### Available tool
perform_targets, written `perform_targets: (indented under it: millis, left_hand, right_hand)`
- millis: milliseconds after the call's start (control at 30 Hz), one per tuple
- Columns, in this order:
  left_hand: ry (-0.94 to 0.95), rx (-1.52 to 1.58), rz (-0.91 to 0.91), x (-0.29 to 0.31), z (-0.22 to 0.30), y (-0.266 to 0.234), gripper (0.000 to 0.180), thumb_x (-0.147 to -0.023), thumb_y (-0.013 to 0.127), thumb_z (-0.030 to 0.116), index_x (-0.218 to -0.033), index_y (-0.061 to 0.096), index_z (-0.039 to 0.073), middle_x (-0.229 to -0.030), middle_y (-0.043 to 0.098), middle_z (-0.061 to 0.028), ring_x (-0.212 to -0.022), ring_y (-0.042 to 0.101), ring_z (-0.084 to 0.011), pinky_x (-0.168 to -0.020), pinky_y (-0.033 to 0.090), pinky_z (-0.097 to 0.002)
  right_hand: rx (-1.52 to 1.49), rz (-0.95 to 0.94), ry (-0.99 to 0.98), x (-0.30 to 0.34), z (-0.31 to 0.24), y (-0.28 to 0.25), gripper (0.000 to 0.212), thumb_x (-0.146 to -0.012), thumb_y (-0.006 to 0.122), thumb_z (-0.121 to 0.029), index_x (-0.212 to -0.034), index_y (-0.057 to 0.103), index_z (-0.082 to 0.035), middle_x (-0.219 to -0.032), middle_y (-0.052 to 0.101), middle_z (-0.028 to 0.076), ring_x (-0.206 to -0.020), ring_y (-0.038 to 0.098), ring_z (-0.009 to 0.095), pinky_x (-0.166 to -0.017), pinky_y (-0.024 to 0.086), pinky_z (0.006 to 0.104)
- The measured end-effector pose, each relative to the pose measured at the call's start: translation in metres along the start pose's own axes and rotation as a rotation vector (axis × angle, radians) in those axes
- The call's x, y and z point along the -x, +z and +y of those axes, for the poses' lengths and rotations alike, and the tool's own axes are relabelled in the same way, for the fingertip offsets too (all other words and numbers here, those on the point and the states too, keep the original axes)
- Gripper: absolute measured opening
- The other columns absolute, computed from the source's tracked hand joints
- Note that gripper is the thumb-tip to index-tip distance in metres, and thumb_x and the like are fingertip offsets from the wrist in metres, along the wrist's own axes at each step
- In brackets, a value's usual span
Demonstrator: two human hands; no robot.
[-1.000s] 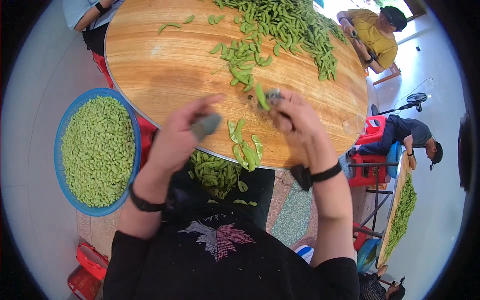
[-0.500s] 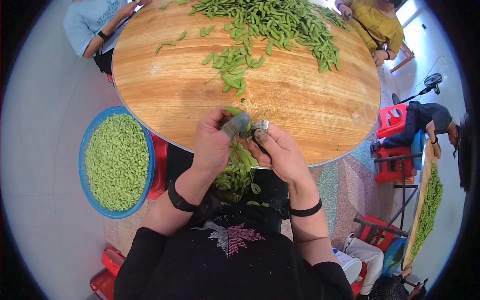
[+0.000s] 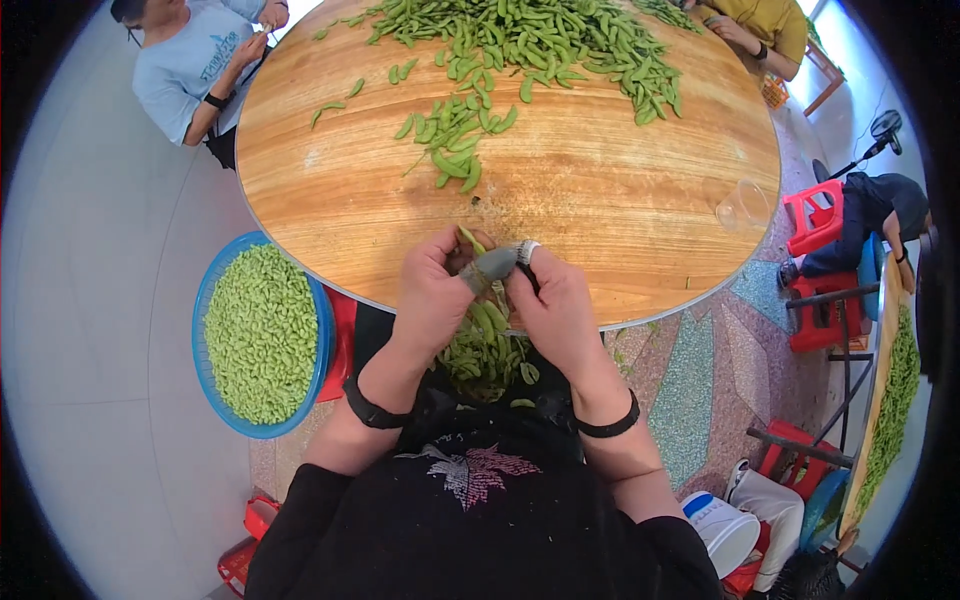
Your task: The recorder is shelling green beans by hand, using a small thumb-mounted blade to open the pods and placing the beans into a large blue basin.
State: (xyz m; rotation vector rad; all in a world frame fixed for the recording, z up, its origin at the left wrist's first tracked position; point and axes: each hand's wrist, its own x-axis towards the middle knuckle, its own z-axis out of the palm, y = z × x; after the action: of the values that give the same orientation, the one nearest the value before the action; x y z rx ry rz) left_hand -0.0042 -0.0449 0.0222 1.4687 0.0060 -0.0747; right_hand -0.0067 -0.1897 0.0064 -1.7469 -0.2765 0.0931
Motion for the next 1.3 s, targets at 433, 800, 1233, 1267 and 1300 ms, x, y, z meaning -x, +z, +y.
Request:
perform_targets:
  millis: [433, 800, 1233, 1267, 1300]
  left_hand:
    - [-0.239, 0.625, -0.202, -0.005, -0.011, -0.036, 0.019, -0.085, 0.056, 0.006, -0.103, 0.062, 0.001, -0.084, 0.063, -0.0046, -0.064, 0.054, -0.0073, -0.055, 0.04, -0.0179]
    - [-0.081, -0.202, -0.72, 0.021, 0.015, -0.039, 0.02, -0.086, 0.055, 0.007, -0.105, 0.061, 0.002, -0.08, 0.062, 0.0022, -0.063, 0.051, -0.005, -0.056, 0.042, -0.0218]
    - [-0.222, 0.659, -0.17, -0.012, -0.016, -0.041, 0.027, -0.083, 0.063, 0.008, -0.109, 0.057, 0.004, -0.082, 0.055, 0.0043, -0.066, 0.047, -0.0028, -0.052, 0.036, -0.0175]
    - [-0.209, 0.713, -0.176, -0.013, -0.015, -0.039, 0.02, -0.083, 0.062, 0.007, -0.103, 0.059, 0.005, -0.083, 0.057, 0.0031, -0.064, 0.048, -0.003, -0.05, 0.035, -0.0169]
    - [-0.193, 0.766, -0.175, -0.013, -0.015, -0.038, 0.014, -0.083, 0.062, 0.005, -0.097, 0.061, 0.005, -0.084, 0.059, 0.0019, -0.063, 0.05, -0.0033, -0.048, 0.034, -0.0163]
  right_hand:
    - [-0.102, -0.105, 0.139, -0.004, 0.001, 0.002, 0.012, -0.088, 0.05, -0.011, -0.08, 0.054, -0.002, -0.058, 0.052, 0.007, -0.051, 0.048, 0.019, -0.048, 0.039, 0.0286]
    - [1.044, -0.267, -0.254, -0.129, -0.023, -0.024, 0.023, -0.081, 0.055, -0.017, -0.102, 0.055, -0.006, -0.071, 0.059, 0.021, -0.068, 0.058, 0.039, -0.06, 0.046, 0.0457]
    - [0.032, -0.297, 0.178, -0.042, -0.049, -0.004, 0.015, -0.085, 0.058, -0.014, -0.082, 0.059, 0.0, -0.062, 0.048, -0.004, -0.058, 0.042, 0.005, -0.05, 0.037, 0.0243]
    - [0.058, -0.276, 0.181, -0.035, -0.035, -0.002, 0.016, -0.089, 0.052, -0.015, -0.082, 0.054, -0.001, -0.061, 0.045, -0.005, -0.055, 0.039, 0.004, -0.048, 0.033, 0.0226]
    - [0.056, -0.276, 0.184, -0.031, -0.037, 0.0, 0.016, -0.089, 0.052, -0.015, -0.082, 0.054, -0.001, -0.061, 0.045, -0.005, -0.055, 0.039, 0.004, -0.048, 0.033, 0.0226]
